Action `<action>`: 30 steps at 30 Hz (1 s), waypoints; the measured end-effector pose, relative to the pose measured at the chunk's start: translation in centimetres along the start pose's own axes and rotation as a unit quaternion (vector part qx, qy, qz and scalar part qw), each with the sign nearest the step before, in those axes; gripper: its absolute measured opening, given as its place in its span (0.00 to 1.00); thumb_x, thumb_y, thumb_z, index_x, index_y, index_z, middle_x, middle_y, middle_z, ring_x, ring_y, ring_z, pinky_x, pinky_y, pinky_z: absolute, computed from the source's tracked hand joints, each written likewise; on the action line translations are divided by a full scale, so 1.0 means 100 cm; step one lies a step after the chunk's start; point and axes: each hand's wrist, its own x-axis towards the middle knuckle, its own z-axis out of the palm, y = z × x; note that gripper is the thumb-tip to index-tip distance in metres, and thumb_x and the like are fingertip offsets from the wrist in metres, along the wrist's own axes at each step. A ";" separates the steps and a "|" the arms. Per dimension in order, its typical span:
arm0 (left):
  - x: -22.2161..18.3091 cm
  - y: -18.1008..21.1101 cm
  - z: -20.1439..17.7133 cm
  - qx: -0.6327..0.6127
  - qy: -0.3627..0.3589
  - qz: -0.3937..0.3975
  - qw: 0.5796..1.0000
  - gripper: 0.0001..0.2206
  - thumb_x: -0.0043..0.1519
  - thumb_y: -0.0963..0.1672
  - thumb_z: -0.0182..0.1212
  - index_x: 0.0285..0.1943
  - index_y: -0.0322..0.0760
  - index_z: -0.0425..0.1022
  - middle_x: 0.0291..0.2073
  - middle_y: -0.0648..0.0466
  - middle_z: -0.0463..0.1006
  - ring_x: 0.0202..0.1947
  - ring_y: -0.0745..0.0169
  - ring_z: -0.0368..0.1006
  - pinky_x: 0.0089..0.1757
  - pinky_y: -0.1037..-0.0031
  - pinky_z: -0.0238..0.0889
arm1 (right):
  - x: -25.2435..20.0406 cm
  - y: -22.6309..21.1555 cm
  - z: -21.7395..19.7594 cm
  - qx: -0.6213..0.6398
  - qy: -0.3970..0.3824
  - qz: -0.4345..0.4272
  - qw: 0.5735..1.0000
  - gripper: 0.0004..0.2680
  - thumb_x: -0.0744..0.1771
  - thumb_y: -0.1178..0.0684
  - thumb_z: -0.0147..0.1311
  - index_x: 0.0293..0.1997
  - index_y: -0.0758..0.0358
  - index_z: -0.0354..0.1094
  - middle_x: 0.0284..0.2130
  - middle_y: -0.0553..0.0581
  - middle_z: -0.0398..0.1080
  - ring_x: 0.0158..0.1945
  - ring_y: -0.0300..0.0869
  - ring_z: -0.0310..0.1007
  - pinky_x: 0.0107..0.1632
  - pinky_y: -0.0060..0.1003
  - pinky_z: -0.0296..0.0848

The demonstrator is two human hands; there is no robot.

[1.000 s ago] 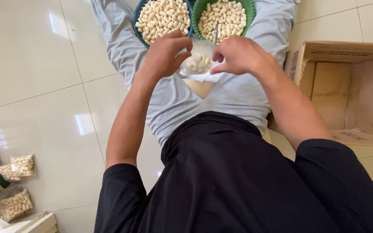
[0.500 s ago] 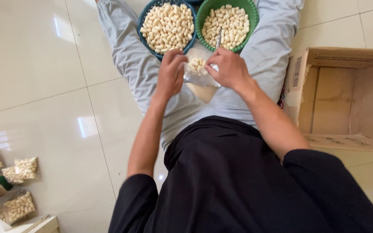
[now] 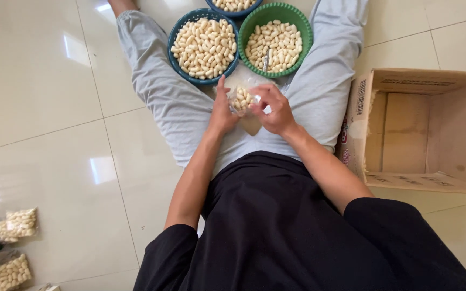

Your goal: Manually packing small food items from bowls into small plastic bags and placing them into a cardboard box.

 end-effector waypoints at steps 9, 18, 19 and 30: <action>0.001 -0.020 0.008 0.073 -0.002 0.060 0.996 0.38 0.49 0.45 0.79 0.70 0.61 0.64 0.56 0.48 0.72 0.59 0.37 0.72 0.57 0.54 0.67 | 0.068 0.078 0.008 -0.139 -0.207 0.229 0.941 0.10 0.68 0.45 0.52 0.50 0.48 0.77 0.39 0.58 0.79 0.47 0.58 0.77 0.52 0.52 0.73; -0.011 -0.002 -0.003 0.053 -0.018 0.081 0.995 0.34 0.52 0.44 0.75 0.69 0.51 0.65 0.54 0.38 0.71 0.58 0.28 0.70 0.58 0.47 0.65 | 0.092 0.137 0.094 -0.315 -0.398 0.133 0.851 0.14 0.66 0.49 0.56 0.58 0.34 0.72 0.47 0.58 0.77 0.53 0.57 0.76 0.52 0.56 0.76; -0.010 -0.003 -0.004 0.055 -0.017 0.080 0.995 0.34 0.52 0.44 0.75 0.69 0.51 0.65 0.54 0.38 0.71 0.58 0.28 0.70 0.58 0.47 0.65 | 0.089 0.138 0.099 -0.314 -0.398 0.132 0.852 0.14 0.66 0.49 0.56 0.58 0.34 0.72 0.47 0.58 0.77 0.53 0.57 0.76 0.52 0.56 0.76; -0.018 0.006 -0.007 0.047 -0.025 0.079 0.995 0.25 0.56 0.49 0.70 0.63 0.49 0.68 0.49 0.40 0.73 0.54 0.29 0.73 0.55 0.48 0.66 | 0.076 0.119 0.091 -0.278 -0.380 0.129 0.873 0.10 0.67 0.50 0.56 0.53 0.46 0.75 0.40 0.65 0.77 0.46 0.63 0.77 0.44 0.60 0.79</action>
